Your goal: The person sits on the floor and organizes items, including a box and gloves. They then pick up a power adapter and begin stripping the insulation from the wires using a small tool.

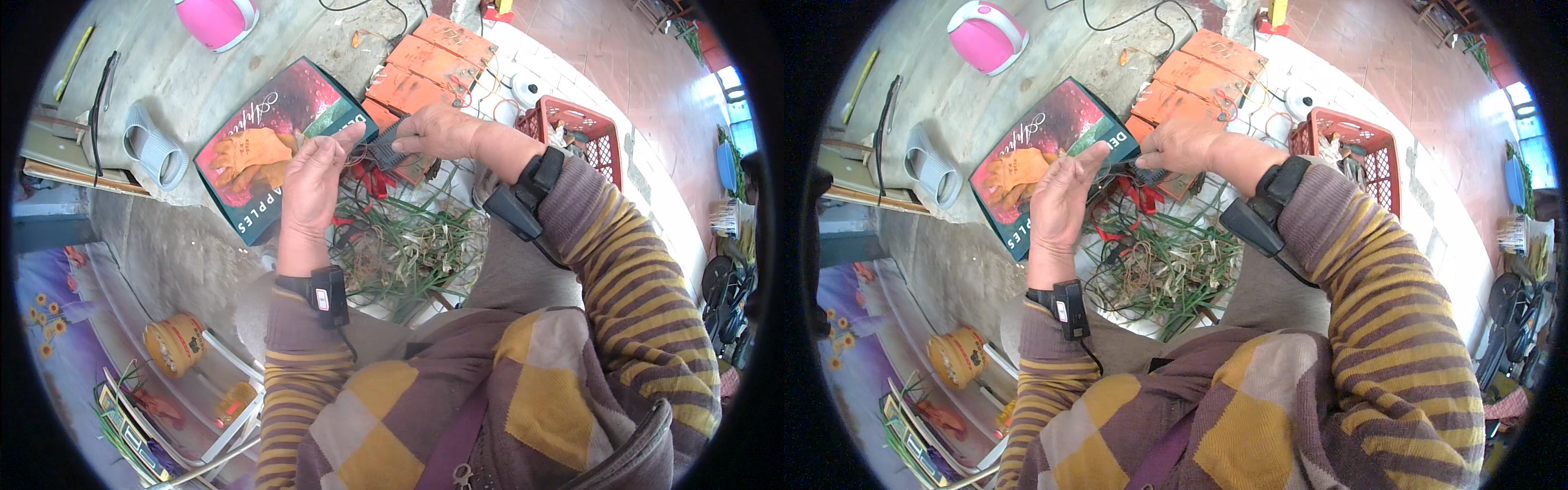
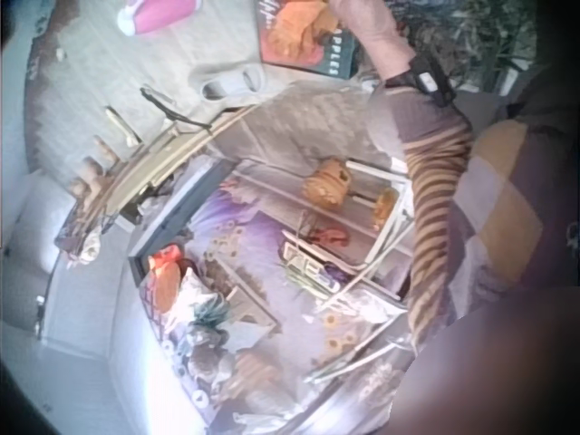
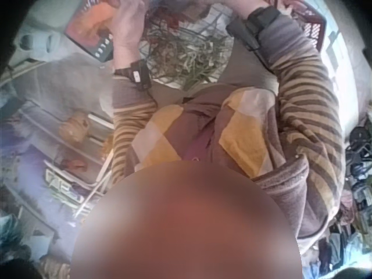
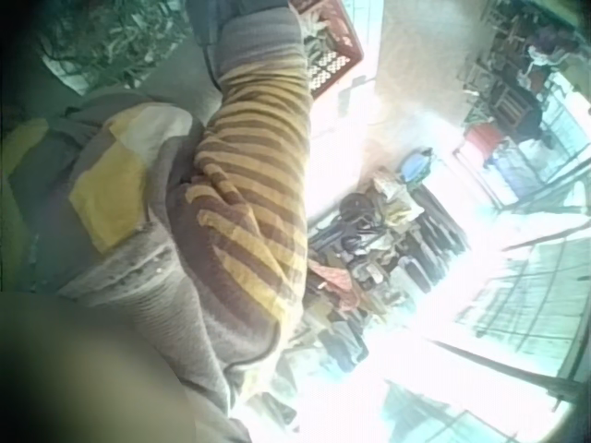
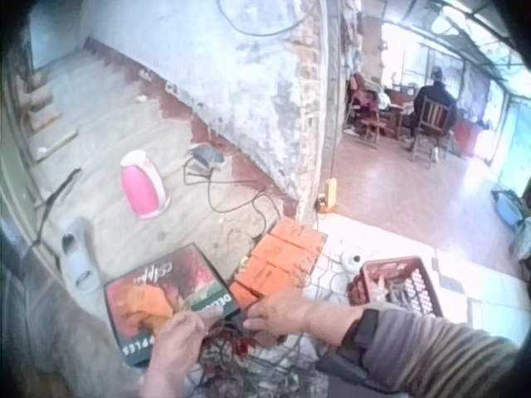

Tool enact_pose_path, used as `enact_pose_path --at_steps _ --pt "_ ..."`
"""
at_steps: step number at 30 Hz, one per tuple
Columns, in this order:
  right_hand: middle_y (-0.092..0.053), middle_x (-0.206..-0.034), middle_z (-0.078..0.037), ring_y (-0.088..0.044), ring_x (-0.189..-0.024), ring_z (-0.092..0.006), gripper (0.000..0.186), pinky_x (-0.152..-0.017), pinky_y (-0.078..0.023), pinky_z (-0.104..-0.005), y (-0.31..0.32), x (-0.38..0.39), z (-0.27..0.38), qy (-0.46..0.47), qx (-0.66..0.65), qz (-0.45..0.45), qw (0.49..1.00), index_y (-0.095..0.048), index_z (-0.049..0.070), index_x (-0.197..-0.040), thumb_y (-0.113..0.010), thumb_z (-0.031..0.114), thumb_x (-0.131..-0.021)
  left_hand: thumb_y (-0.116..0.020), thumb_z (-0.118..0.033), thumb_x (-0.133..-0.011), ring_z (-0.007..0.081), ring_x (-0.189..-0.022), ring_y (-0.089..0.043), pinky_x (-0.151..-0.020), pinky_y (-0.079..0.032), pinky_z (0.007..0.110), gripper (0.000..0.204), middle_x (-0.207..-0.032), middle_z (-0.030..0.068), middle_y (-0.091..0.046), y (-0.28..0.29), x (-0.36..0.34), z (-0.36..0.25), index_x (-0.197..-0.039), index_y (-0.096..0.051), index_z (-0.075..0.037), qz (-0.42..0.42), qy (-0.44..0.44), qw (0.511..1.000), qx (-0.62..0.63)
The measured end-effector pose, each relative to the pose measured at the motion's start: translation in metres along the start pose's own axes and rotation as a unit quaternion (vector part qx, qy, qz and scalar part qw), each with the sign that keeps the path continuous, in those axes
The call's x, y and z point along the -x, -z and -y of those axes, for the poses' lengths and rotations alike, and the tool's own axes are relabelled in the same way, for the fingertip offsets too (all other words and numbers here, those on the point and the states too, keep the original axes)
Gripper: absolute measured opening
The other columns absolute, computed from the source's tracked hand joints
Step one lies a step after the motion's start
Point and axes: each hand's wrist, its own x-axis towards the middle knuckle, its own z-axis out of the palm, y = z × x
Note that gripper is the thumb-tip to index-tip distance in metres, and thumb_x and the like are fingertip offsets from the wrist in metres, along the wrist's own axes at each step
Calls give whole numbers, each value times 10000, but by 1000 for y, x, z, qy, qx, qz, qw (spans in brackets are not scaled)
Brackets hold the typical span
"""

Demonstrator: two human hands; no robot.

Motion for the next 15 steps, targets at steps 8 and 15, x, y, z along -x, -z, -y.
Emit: enact_pose_path --at_steps 8,15 --pt "-630 -772 -125 -594 -748 -251 361 -721 -453 -351 -6 -9 1 56 -102 25 993 -632 33 -833 -524 375 -883 -426 -215 -964 152 -604 -387 -750 -412 348 233 -631 15 -389 -3 -6 10 -782 -467 -75 -66 23 968 241" --pt "-574 -681 -58 -543 -651 -166 337 -630 -447 -307 1 -4 -16 87 -62 -41 993 -605 23 -773 -527 326 -900 -427 -227 -961 131 -530 -332 -586 -322 290 259 -611 14 -377 24 -5 4 -747 -464 -86 -114 48 940 319"
